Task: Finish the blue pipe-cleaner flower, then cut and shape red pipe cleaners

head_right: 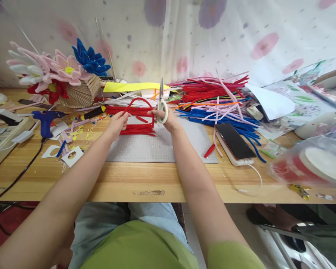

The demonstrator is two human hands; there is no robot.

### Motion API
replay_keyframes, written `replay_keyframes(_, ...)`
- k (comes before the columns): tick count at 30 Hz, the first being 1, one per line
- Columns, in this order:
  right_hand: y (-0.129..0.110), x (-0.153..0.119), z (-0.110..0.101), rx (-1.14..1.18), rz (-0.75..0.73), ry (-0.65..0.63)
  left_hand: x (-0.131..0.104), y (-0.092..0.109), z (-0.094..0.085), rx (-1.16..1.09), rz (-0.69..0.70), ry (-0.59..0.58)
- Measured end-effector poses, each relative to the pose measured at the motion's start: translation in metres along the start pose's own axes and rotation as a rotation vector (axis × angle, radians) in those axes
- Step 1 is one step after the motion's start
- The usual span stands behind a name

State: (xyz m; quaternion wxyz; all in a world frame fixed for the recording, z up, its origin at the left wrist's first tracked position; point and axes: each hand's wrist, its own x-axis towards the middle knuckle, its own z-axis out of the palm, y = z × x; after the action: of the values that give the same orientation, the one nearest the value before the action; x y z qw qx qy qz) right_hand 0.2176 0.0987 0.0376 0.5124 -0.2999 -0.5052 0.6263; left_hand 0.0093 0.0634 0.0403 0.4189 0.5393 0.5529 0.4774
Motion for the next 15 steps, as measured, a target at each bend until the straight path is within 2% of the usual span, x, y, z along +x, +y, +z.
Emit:
replay_keyframes(2,0.007,0.000,0.011,0.010,0.029,-0.040,-0.007,0.002,0.010,-0.265,-0.075,-0.074)
replay_keyframes(5,0.014,-0.001,0.025,0.016,0.066,-0.093,-0.018,0.003,0.019,-0.432,-0.053,-0.100)
replay_keyframes(10,0.021,-0.004,0.041,-0.047,0.097,-0.114,-0.028,-0.010,0.025,-0.475,-0.065,-0.142)
replay_keyframes(15,0.029,-0.007,0.053,-0.147,0.139,-0.138,-0.027,-0.021,0.028,-0.453,-0.068,-0.087)
